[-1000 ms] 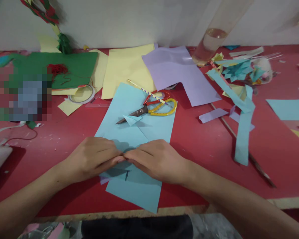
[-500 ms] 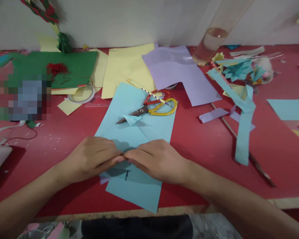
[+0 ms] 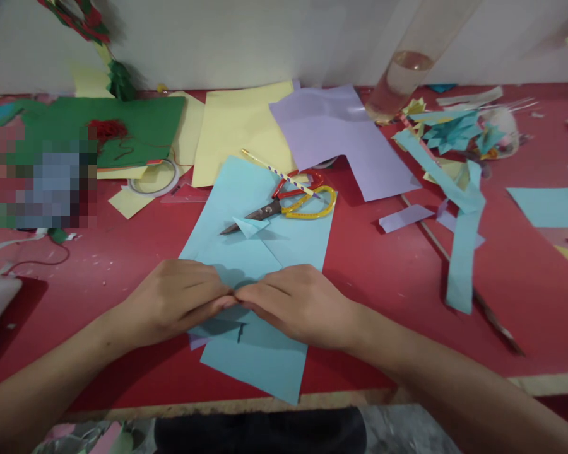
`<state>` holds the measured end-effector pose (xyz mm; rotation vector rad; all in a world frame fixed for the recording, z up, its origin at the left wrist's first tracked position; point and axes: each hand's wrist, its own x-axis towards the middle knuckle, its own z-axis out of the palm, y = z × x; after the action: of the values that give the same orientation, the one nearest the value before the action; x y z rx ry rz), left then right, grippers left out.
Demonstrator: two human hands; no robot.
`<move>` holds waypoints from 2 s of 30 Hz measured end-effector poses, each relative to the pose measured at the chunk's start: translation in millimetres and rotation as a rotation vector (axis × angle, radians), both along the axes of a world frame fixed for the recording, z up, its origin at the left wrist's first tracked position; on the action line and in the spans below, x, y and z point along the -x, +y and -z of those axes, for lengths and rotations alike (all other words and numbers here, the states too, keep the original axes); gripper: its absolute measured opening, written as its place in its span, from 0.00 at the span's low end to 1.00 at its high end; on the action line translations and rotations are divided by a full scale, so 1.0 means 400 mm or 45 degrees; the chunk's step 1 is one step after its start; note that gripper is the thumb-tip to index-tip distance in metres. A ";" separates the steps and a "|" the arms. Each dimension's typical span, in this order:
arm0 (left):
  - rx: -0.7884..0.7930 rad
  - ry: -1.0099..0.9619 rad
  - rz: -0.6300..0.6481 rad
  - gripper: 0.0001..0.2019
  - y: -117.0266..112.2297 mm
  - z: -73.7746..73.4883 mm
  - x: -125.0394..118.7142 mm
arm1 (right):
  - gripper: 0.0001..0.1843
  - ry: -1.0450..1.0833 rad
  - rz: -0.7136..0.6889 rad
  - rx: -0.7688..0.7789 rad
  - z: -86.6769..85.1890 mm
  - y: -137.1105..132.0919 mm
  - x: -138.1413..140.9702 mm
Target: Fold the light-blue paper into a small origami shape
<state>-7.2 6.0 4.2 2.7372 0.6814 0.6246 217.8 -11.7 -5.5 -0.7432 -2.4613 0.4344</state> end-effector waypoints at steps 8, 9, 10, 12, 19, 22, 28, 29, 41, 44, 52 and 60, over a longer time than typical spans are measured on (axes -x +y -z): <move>-0.009 0.006 0.002 0.18 -0.001 -0.001 -0.001 | 0.10 0.001 0.007 -0.033 0.000 0.004 0.003; -0.010 0.011 0.000 0.18 -0.001 -0.001 -0.001 | 0.10 0.001 0.007 -0.035 0.000 0.004 0.003; -0.016 0.017 -0.001 0.18 0.000 -0.001 0.000 | 0.10 -0.003 0.006 -0.036 0.000 0.004 0.003; -0.040 0.026 0.001 0.18 0.001 0.000 0.002 | 0.11 -0.011 0.002 -0.045 0.002 0.003 0.002; -0.081 0.050 0.042 0.18 0.003 0.003 0.003 | 0.12 -0.040 0.007 -0.070 0.004 0.001 -0.001; -0.084 0.051 0.036 0.18 0.002 0.004 0.002 | 0.11 -0.043 0.003 -0.078 0.002 0.001 -0.001; -0.097 0.059 0.020 0.18 0.001 0.000 0.001 | 0.11 -0.034 -0.002 -0.028 -0.001 0.001 0.001; -0.106 0.062 0.019 0.18 0.001 0.000 0.001 | 0.11 -0.040 0.000 -0.025 -0.001 0.001 0.001; -0.099 0.114 0.002 0.18 0.000 -0.002 0.001 | 0.13 -0.087 0.006 0.057 -0.004 0.004 0.002; -0.059 0.140 -0.001 0.18 0.000 -0.002 0.001 | 0.12 -0.081 0.009 0.076 -0.003 0.004 0.002; -0.017 0.135 0.003 0.17 0.001 -0.001 -0.001 | 0.10 -0.058 0.003 0.075 -0.001 0.000 0.001; 0.001 0.157 -0.006 0.18 0.001 0.000 0.001 | 0.12 -0.086 0.014 0.066 0.001 0.004 0.002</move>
<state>-7.5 6.5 4.4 2.7926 0.7150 0.4589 217.0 -10.1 -5.7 -0.8043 -2.5164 0.4783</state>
